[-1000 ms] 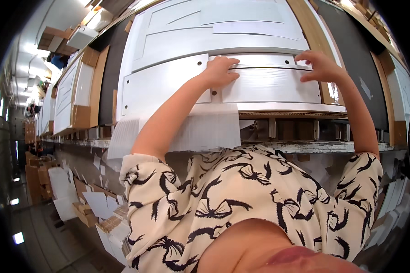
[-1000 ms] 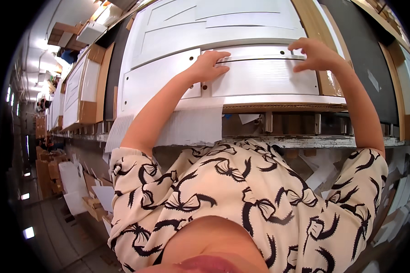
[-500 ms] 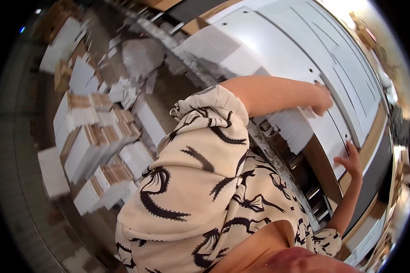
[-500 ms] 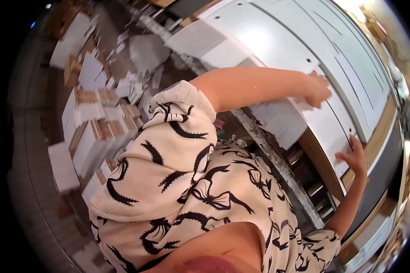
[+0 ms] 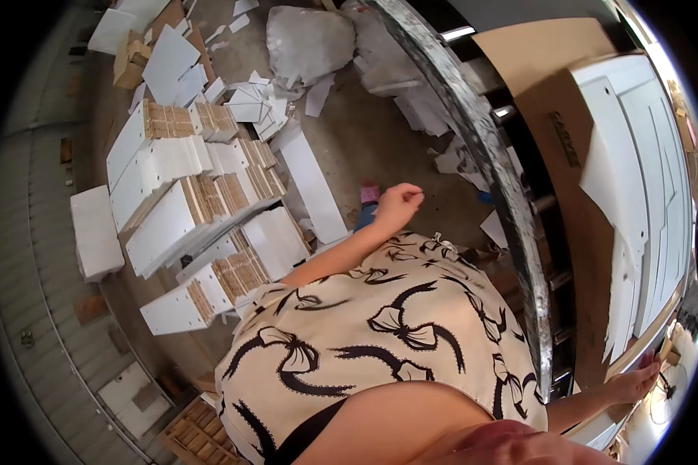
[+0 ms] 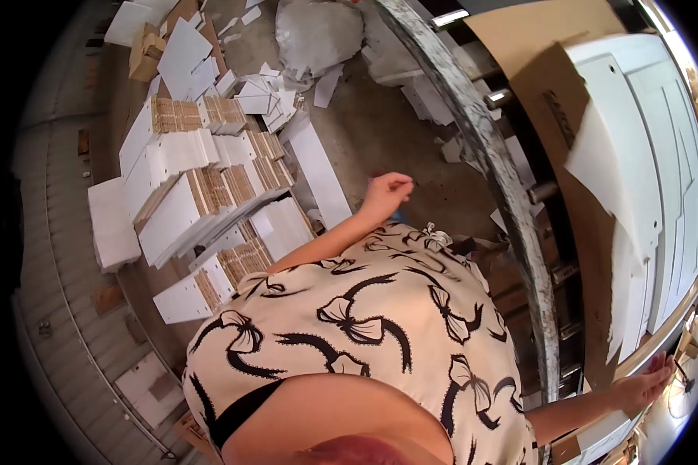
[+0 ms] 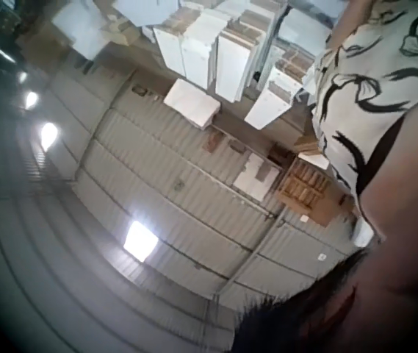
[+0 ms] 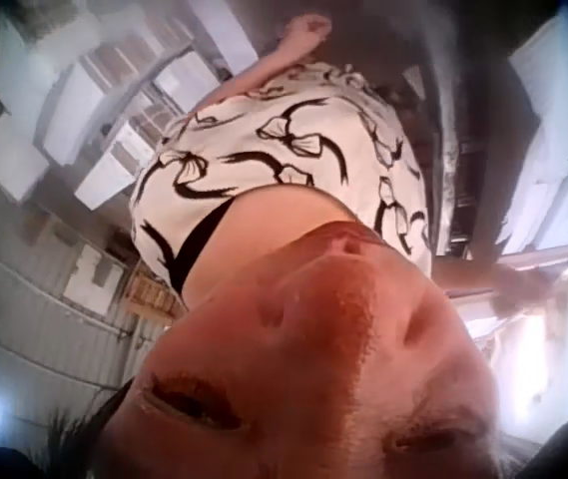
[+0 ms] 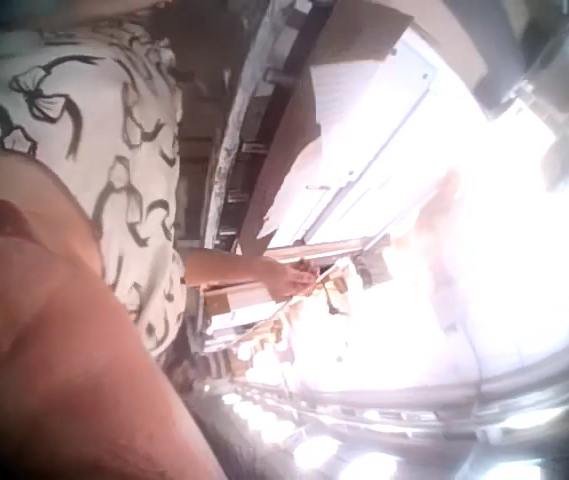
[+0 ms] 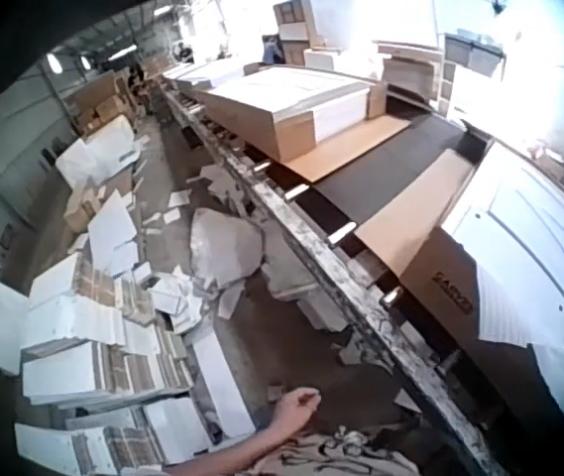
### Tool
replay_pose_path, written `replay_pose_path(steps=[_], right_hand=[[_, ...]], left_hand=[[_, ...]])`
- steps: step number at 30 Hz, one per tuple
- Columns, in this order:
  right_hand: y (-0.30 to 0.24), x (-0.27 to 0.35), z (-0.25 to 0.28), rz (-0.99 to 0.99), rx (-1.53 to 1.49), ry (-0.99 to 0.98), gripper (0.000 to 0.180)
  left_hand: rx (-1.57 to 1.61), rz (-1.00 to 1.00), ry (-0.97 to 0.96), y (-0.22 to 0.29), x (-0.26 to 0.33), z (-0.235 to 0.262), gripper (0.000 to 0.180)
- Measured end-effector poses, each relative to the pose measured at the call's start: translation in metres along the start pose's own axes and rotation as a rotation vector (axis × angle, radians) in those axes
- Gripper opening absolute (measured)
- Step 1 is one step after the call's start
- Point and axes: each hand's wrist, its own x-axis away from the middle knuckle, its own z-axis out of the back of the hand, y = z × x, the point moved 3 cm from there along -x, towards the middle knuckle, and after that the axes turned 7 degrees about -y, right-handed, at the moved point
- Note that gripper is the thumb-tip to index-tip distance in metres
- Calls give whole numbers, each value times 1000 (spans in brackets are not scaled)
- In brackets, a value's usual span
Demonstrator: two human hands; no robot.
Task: The person places foam pieces and white furniture panels into a cardboard box on a conveyor belt.
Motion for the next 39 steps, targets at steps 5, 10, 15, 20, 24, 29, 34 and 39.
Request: replay_pose_path(steps=[5, 10, 15, 20, 24, 29, 34, 39], right_hand=[[-173, 167, -233, 454, -107, -647, 23], [-226, 329, -446, 775, -45, -1675, 27], [-233, 407, -622, 760, -66, -1842, 21], [-189, 471, -839, 721, -27, -1812, 22], [-104, 499, -1035, 632, 489, -1681, 25], [0, 432, -1207, 984, 694, -1248, 23], [45, 398, -1312, 1323, 884, -1211, 23], [91, 379, -1339, 1434, 910, -1392, 36]], left_hand=[[-270, -24, -41, -25, -60, 141, 22], [-271, -48, 138, -9, -131, 251, 24], [53, -5, 337, -11, -191, 317, 24], [214, 159, 467, -75, -224, 358, 20], [445, 352, 594, -129, -261, 394, 19], [522, 364, 595, -196, -363, 440, 19], [-110, 365, 575, -292, -502, 563, 28], [-655, 452, 420, -365, -642, 657, 25]])
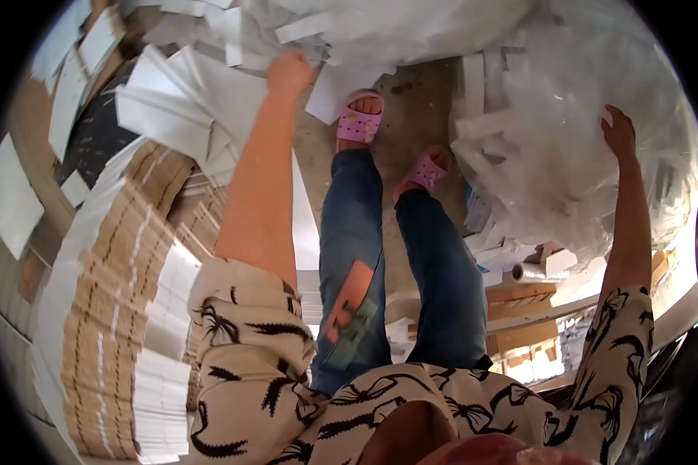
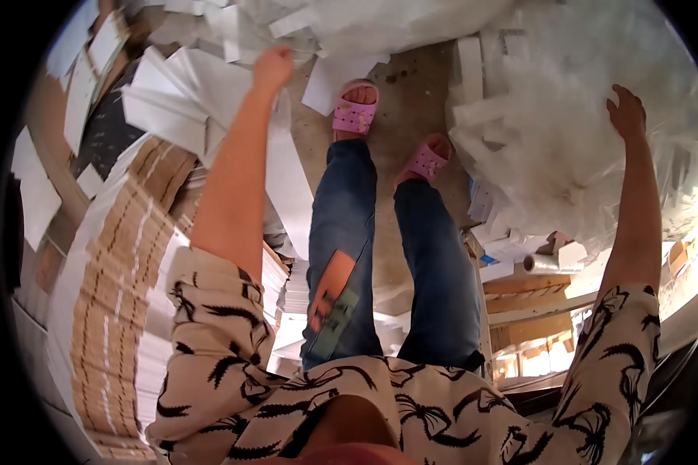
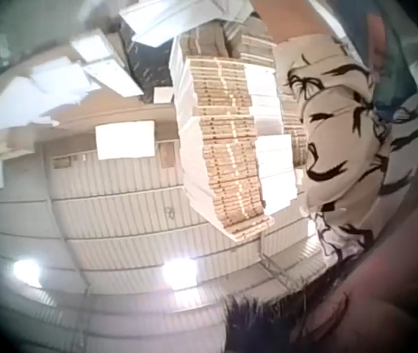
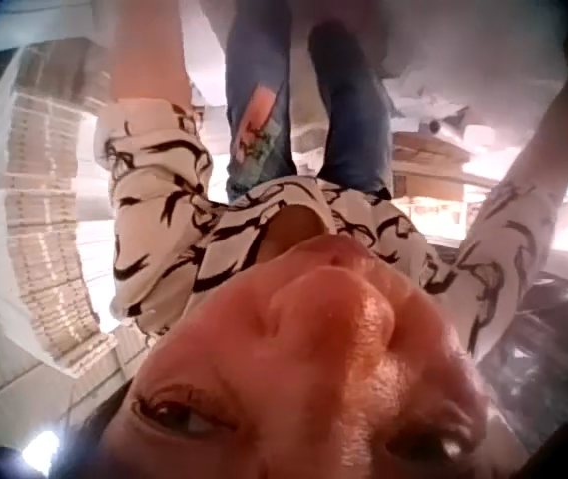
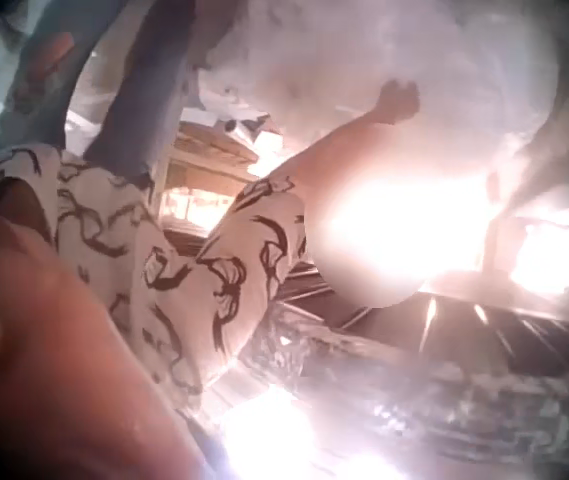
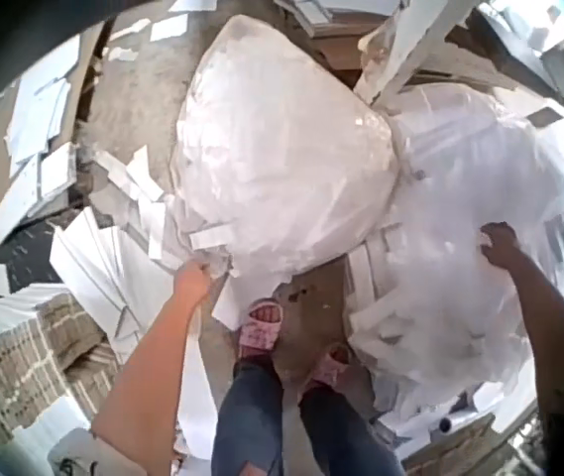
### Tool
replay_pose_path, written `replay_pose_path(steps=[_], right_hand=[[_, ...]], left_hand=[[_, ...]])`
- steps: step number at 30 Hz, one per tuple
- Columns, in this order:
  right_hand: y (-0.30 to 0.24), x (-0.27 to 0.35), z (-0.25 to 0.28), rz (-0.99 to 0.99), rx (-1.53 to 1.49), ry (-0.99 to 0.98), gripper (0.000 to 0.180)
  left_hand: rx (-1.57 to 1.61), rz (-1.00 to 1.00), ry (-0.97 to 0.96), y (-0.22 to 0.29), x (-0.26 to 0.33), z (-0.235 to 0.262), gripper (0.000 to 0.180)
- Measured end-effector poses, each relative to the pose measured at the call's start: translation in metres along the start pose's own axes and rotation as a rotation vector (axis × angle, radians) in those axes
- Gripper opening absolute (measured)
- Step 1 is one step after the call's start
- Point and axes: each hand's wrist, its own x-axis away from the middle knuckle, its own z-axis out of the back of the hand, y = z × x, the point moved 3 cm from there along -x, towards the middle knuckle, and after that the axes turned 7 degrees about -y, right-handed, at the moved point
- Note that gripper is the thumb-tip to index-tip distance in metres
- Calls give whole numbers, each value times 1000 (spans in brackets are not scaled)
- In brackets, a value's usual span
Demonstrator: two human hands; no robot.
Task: The person places foam pieces and white furniture panels into a cardboard box on a conveyor belt.
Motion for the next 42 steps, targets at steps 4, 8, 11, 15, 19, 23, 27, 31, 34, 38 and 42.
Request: replay_pose_path(steps=[4, 8, 11, 15, 19, 23, 27, 31, 34, 38, 42], right_hand=[[-23, 35, -54, -70, -149, -415, 53], [-20, 84, -75, -311, -277, -487, 55], [-54, 116, -30, -410, -317, -360, 44], [-41, 149, 25, -485, -148, 10, 31], [-59, 156, 72, -581, -187, 189, 32], [-115, 133, 98, -573, -616, 333, 41], [-190, 102, 150, -255, -1240, -509, 32], [-89, 54, 56, -559, -1154, 156, 27], [-57, -6, -22, -506, -525, 64, 32], [19, -37, -98, -368, -62, -66, 55], [-38, 10, -112, -564, -401, -235, 53]], left_hand=[[-322, 209, -268, -28, -65, -30, 39], [-478, -3, 150, -30, -91, -36, 68], [-650, 101, -135, -32, -102, -26, 67], [-437, -11, 143, 6, -45, -11, 53], [-167, 179, -94, 20, 47, 17, 39], [192, 221, -344, -11, 152, 34, 51], [1012, 540, -283, -10, 261, 51, 35], [1093, 561, -276, 66, 333, 36, 24], [1088, 561, -149, 84, 362, 20, 20], [1089, 415, -109, 117, 354, 18, 12], [980, 394, -204, 106, 351, 22, 17]])
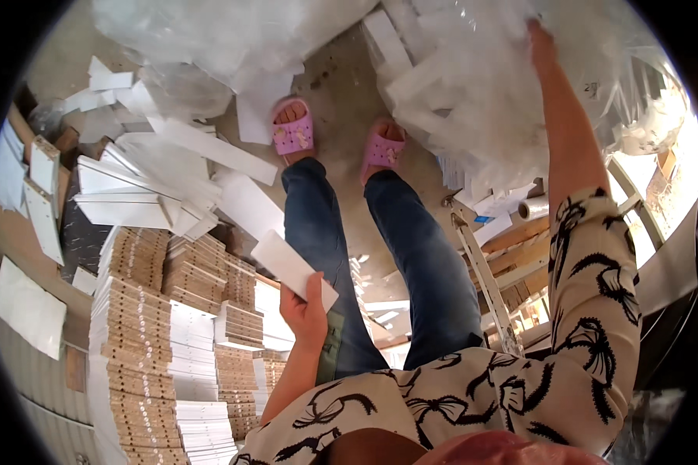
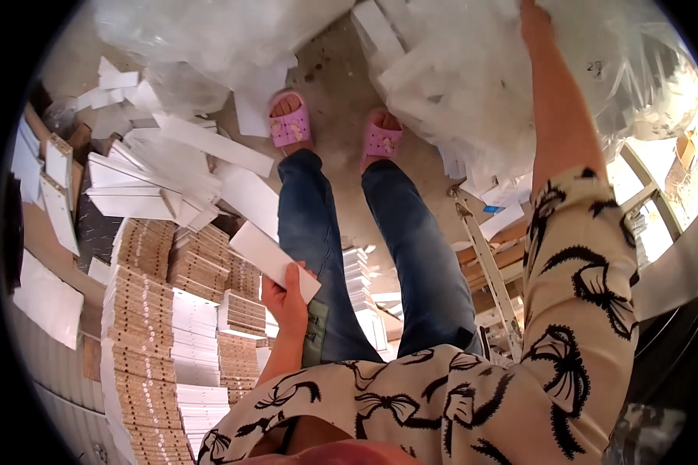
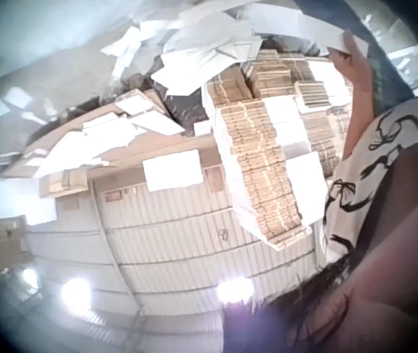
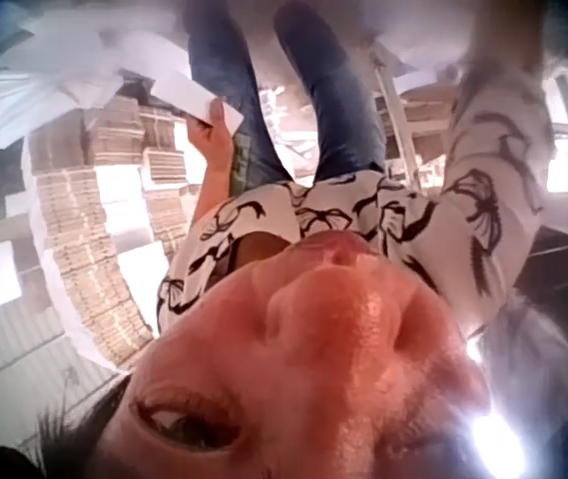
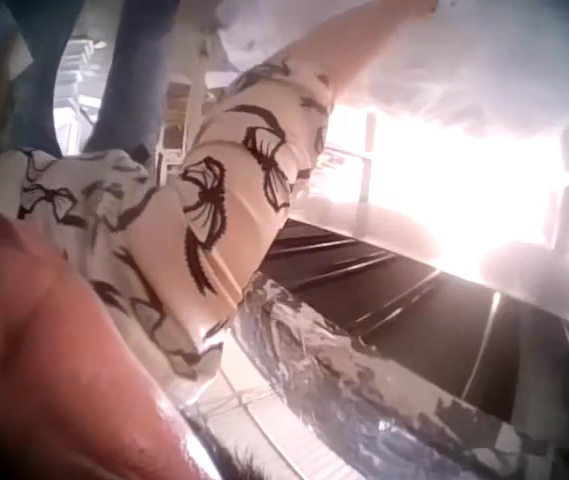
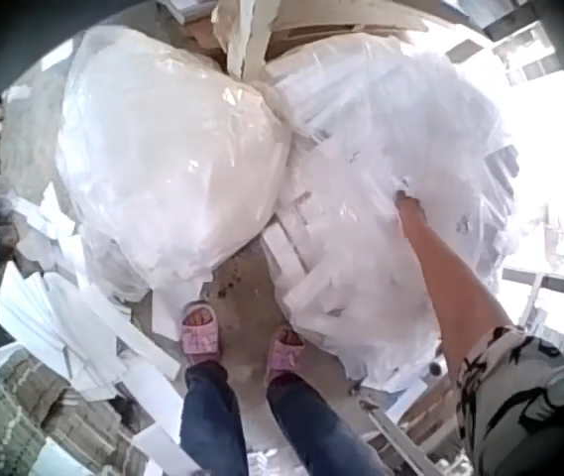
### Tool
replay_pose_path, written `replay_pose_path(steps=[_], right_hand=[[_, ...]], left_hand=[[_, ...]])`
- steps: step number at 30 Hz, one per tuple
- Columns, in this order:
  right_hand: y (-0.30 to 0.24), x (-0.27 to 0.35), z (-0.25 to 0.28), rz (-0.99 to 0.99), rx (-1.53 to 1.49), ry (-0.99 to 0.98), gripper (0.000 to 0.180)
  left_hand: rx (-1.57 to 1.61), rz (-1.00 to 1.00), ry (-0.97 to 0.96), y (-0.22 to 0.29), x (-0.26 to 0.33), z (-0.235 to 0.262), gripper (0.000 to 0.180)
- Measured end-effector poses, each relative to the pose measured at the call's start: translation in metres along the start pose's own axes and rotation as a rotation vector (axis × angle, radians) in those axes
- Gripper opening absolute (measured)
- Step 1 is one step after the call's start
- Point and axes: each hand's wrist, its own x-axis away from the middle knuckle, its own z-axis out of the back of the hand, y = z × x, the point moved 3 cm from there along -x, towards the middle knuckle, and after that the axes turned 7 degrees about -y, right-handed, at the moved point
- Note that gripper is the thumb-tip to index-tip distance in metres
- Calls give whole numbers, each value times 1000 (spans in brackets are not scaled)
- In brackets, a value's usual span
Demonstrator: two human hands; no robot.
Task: The person places foam pieces and white furniture panels into a cardboard box on a conveyor belt.
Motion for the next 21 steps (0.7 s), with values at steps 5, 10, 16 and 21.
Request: replay_pose_path(steps=[5, 10, 16, 21], right_hand=[[-34, 126, 79, 180, -373, 446, 61], [-158, 227, 204, 475, -557, 675, 61], [-270, 435, 292, 800, -1345, -859, 60], [-178, 569, 363, 1171, -1407, -1042, 64]], left_hand=[[-81, -71, 46, 2, -4, -14, 17], [336, -216, -97, 80, 34, -52, 21], [458, -364, -126, 198, 159, -22, 49], [331, -416, -392, 201, 262, 0, 38]])
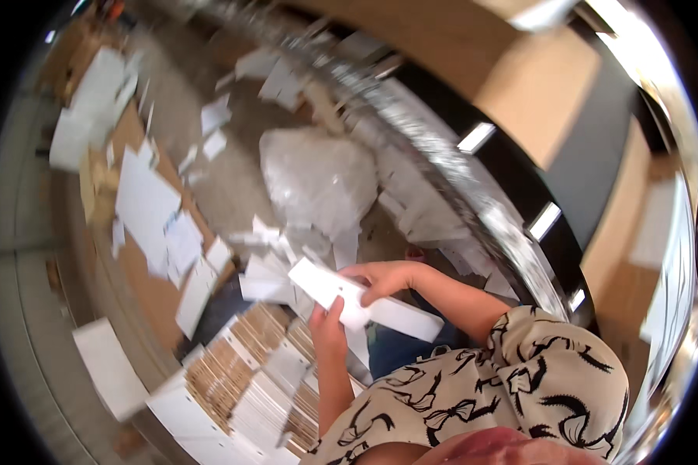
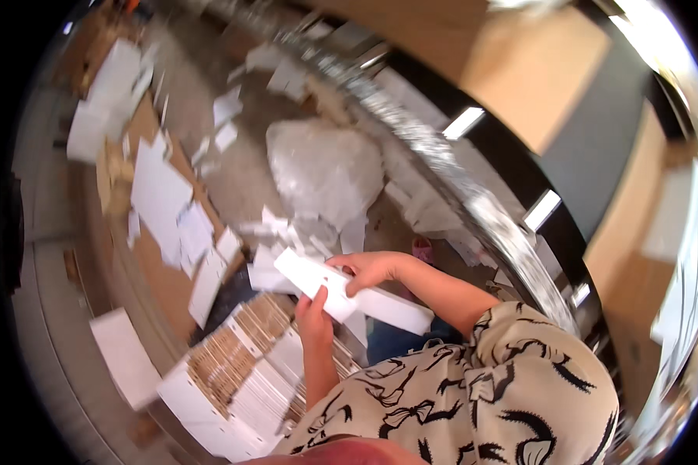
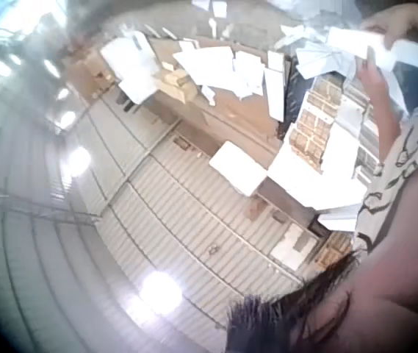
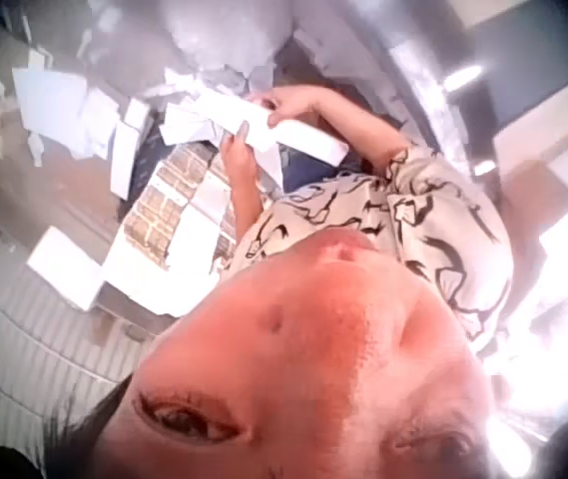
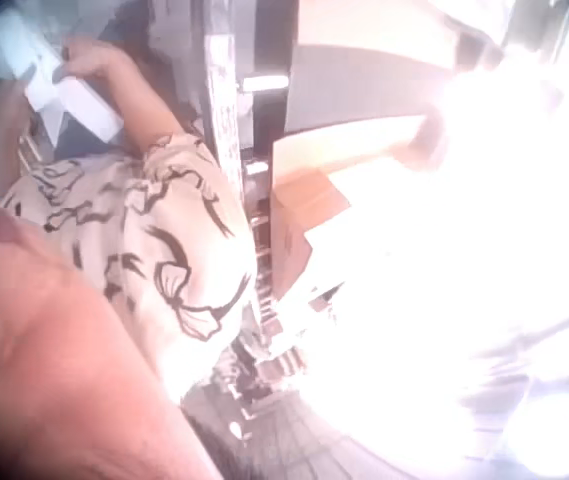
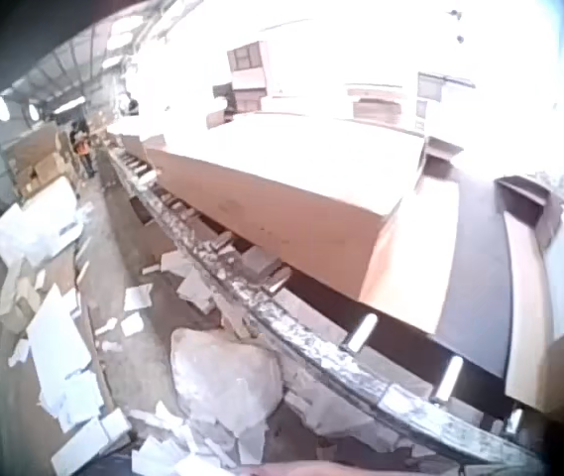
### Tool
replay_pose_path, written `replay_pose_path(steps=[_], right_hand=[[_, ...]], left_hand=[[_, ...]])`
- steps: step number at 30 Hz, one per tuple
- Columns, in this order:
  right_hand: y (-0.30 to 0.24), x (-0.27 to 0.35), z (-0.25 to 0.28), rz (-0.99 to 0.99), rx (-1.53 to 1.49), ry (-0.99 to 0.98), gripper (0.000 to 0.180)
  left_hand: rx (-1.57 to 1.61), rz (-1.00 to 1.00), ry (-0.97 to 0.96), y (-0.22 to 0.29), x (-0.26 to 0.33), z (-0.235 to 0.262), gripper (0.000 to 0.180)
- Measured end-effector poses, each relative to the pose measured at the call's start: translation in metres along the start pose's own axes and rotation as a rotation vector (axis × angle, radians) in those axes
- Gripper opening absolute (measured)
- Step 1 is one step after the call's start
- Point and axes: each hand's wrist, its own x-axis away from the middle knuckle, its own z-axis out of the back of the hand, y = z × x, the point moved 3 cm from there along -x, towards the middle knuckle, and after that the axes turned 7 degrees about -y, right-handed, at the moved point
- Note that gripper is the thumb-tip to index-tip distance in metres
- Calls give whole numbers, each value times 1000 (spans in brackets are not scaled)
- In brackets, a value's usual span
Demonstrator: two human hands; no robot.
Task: The person places foam pieces and white furniture panels into a cardboard box on a conveyor belt.
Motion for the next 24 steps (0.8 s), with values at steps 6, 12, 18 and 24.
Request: replay_pose_path(steps=[6, 12, 18, 24], right_hand=[[-40, 190, -128, 357, 1108, 897, 54], [-8, 343, -291, 9, 1091, 1318, 64], [-13, 512, -461, 276, 558, 1591, 60], [27, 795, -580, -21, 1045, 2279, 57]], left_hand=[[-177, -37, -298, -15, 84, -102, 30], [-143, 137, -726, -65, 216, -203, 26], [-161, 90, -1397, -61, 336, -268, 41], [-106, -270, -1389, -1, 391, -378, 37]])
